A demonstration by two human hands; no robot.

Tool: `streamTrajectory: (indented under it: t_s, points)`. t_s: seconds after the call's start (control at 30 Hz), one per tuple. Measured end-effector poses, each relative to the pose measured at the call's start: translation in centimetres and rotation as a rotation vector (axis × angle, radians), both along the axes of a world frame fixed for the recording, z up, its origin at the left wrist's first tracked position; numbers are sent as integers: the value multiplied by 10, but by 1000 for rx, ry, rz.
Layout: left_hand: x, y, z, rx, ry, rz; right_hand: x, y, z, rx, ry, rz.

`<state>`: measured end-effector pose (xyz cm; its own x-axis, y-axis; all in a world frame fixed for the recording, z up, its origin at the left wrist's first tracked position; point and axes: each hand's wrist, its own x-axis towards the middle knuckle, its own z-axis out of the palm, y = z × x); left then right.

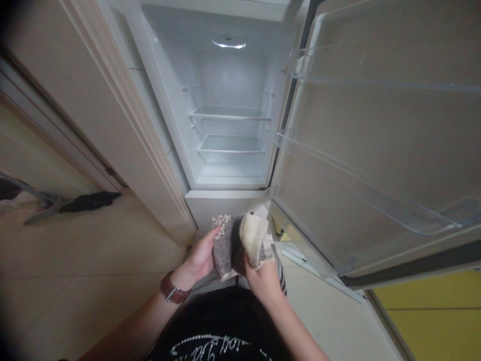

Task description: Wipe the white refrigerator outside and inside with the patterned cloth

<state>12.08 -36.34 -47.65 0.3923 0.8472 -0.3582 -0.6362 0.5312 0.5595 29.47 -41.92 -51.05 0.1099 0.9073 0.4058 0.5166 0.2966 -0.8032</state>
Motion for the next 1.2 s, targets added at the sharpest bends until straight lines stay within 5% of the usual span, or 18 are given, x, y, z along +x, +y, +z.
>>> streamTrajectory:
  t_s: [0.17, 0.47, 0.67, 0.77, 0.97, 1.2]
  points:
    - [16, -9, -1, -64, 17, 46, -26, -7, 12, 36, -172, 237]
    - [13, -10, -4, 4, -125, 41, -16, -6, 3, 80, 16, 215]
    - [4, -4, 14, -21, -179, -83, 2, -8, -14, -73, 316, -10]
    - [7, -6, 14, -34, -130, -118, 0, -8, -15, -160, 396, -6]
    - [9, -10, -7, -2, 20, -72, -12, -6, -9, -185, 466, -54]
    - [11, 1, -42, -159, 192, 32, 8, 11, -1, -157, 434, -261]
